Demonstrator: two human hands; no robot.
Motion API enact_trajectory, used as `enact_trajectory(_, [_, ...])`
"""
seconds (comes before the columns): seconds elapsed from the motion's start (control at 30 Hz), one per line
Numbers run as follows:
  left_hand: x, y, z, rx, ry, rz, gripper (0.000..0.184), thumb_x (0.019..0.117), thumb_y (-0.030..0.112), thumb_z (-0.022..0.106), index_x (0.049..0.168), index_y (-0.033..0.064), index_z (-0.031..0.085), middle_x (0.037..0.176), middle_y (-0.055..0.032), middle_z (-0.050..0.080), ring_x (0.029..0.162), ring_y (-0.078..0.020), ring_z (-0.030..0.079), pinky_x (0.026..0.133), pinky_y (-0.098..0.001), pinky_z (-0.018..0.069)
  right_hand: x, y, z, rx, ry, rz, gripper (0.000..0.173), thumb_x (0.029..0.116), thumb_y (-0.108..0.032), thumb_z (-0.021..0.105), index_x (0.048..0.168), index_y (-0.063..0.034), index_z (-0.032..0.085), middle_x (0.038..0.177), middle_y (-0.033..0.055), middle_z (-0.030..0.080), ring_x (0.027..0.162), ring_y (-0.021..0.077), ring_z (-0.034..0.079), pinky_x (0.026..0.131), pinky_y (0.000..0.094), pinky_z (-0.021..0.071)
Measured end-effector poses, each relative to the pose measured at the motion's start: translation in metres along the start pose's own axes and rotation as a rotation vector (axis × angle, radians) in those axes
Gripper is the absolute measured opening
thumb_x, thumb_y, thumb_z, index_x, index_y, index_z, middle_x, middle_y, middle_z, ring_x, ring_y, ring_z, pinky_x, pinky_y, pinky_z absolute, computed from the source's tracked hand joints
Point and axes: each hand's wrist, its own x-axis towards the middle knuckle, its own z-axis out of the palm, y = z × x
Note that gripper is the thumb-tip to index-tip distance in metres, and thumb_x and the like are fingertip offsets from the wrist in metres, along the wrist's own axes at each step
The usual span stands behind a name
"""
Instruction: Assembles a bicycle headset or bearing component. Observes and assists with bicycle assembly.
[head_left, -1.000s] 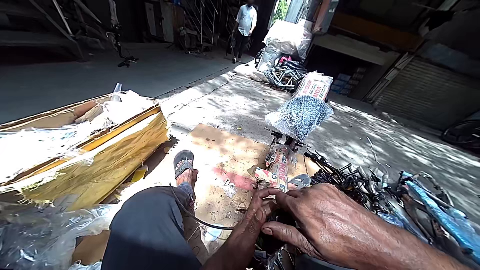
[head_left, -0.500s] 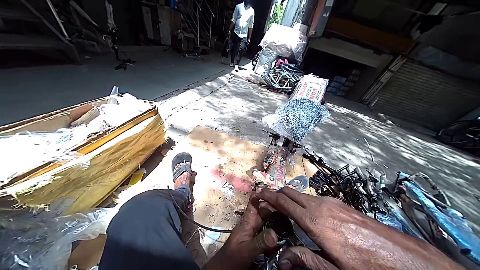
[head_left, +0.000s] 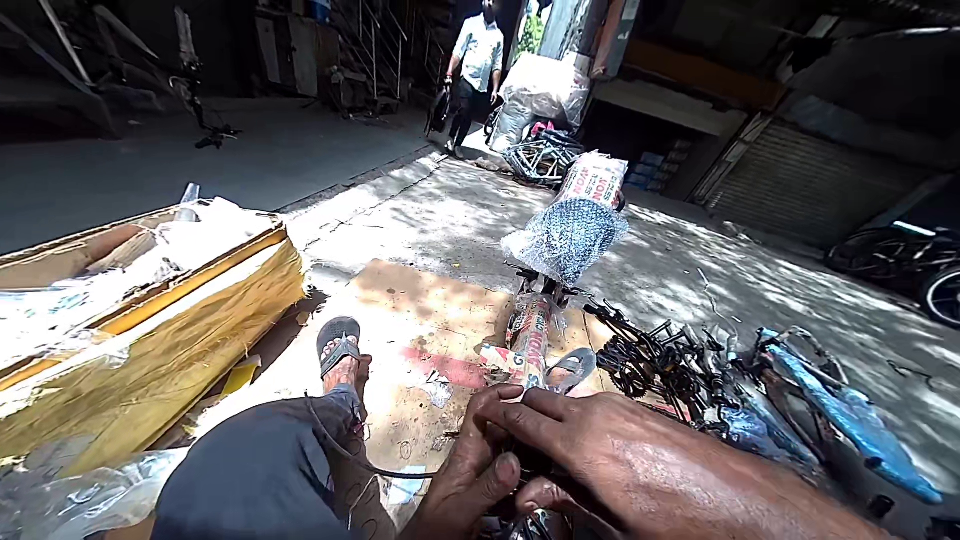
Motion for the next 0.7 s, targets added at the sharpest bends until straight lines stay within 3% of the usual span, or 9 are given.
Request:
enact_trajectory(0.07, [0.001, 0.000, -0.002, 0.064, -0.016, 0.013, 0.068, 0.1033, 0.048, 0.054, 0.154, 0.0102, 0.031, 0.135, -0.0050, 0.060, 0.123, -0.0136, 0.059, 0.108, -0.0350, 0.0487, 0.000, -0.003, -0.004, -0.013, 0.041, 0.037, 0.047, 0.1039, -0.056, 0.047, 0.122, -0.0159, 0.063, 0.075, -0.0015, 0.061, 0.064, 0.0148, 0.062, 0.053, 0.0349, 0.0492])
enact_trajectory(0.2, [0.003, 0.000, -0.003, 0.029, -0.022, -0.010, 0.061, 0.1030, 0.048, 0.055, 0.152, 0.0201, 0.032, 0.131, -0.0003, 0.064, 0.115, -0.0100, 0.063, 0.100, -0.0311, 0.0526, -0.005, -0.007, -0.002, -0.059, 0.009, -0.025, 0.036, 0.1095, -0.036, 0.045, 0.132, -0.0128, 0.062, 0.114, 0.0102, 0.064, 0.095, 0.0242, 0.066, 0.072, 0.0368, 0.0555])
enact_trajectory(0.27, [0.003, 0.004, 0.000, 0.060, -0.001, -0.015, 0.056, 0.1041, 0.047, 0.052, 0.150, 0.0204, 0.034, 0.131, 0.0047, 0.064, 0.113, -0.0045, 0.063, 0.098, -0.0253, 0.0524, -0.006, -0.006, 0.001, -0.059, -0.001, -0.038, 0.036, 0.1102, -0.033, 0.045, 0.131, -0.0082, 0.060, 0.114, 0.0124, 0.065, 0.102, 0.0273, 0.066, 0.080, 0.0386, 0.0563])
enact_trajectory(0.33, [0.003, 0.008, 0.003, 0.146, 0.046, -0.024, 0.050, 0.1090, 0.043, 0.041, 0.149, 0.0137, 0.033, 0.132, 0.0067, 0.060, 0.117, -0.0023, 0.059, 0.104, -0.0241, 0.0488, -0.004, -0.005, 0.009, -0.045, 0.048, 0.003, 0.043, 0.1089, -0.041, 0.045, 0.121, -0.0034, 0.062, 0.101, 0.0125, 0.067, 0.095, 0.0288, 0.068, 0.077, 0.0410, 0.0557])
enact_trajectory(0.43, [0.004, 0.004, 0.005, 0.144, 0.108, -0.044, 0.052, 0.1107, 0.047, 0.031, 0.142, 0.0059, 0.037, 0.124, 0.0024, 0.064, 0.113, -0.0066, 0.062, 0.102, -0.0290, 0.0507, -0.001, -0.001, 0.037, -0.077, 0.191, 0.092, 0.055, 0.1043, -0.057, 0.044, 0.114, -0.0066, 0.064, 0.071, 0.0062, 0.060, 0.065, 0.0257, 0.063, 0.055, 0.0410, 0.0482])
enact_trajectory(0.5, [0.005, 0.002, 0.005, 0.086, 0.080, -0.050, 0.062, 0.1043, 0.061, 0.037, 0.142, 0.0121, 0.042, 0.123, 0.0032, 0.069, 0.112, -0.0081, 0.066, 0.099, -0.0316, 0.0536, -0.003, -0.001, 0.039, -0.113, 0.244, 0.057, 0.053, 0.1056, -0.055, 0.042, 0.112, -0.0075, 0.065, 0.076, 0.0082, 0.062, 0.068, 0.0278, 0.064, 0.056, 0.0421, 0.0496])
enact_trajectory(0.6, [0.004, 0.006, 0.005, 0.067, 0.041, -0.075, 0.065, 0.1004, 0.058, 0.053, 0.145, 0.0136, 0.037, 0.126, 0.0023, 0.068, 0.114, -0.0091, 0.065, 0.100, -0.0332, 0.0534, -0.009, -0.005, 0.022, -0.044, 0.136, -0.043, 0.040, 0.1102, -0.035, 0.040, 0.129, -0.0067, 0.060, 0.109, 0.0161, 0.065, 0.099, 0.0341, 0.066, 0.077, 0.0457, 0.0549])
enact_trajectory(0.63, [0.004, 0.006, 0.004, 0.063, 0.038, -0.070, 0.071, 0.0987, 0.057, 0.058, 0.146, 0.0102, 0.033, 0.127, -0.0013, 0.067, 0.115, -0.0117, 0.065, 0.099, -0.0352, 0.0541, -0.008, -0.005, 0.020, -0.019, 0.093, -0.047, 0.037, 0.1101, -0.031, 0.041, 0.129, -0.0051, 0.060, 0.111, 0.0174, 0.065, 0.101, 0.0355, 0.065, 0.079, 0.0470, 0.0549])
enact_trajectory(0.7, [0.006, 0.005, 0.001, 0.034, 0.031, -0.052, 0.078, 0.0960, 0.058, 0.062, 0.146, 0.0074, 0.030, 0.129, -0.0041, 0.066, 0.118, -0.0135, 0.064, 0.101, -0.0368, 0.0523, -0.005, -0.004, 0.022, 0.013, 0.103, 0.010, 0.040, 0.1093, -0.038, 0.043, 0.117, -0.0019, 0.061, 0.096, 0.0170, 0.065, 0.091, 0.0357, 0.067, 0.076, 0.0483, 0.0550])
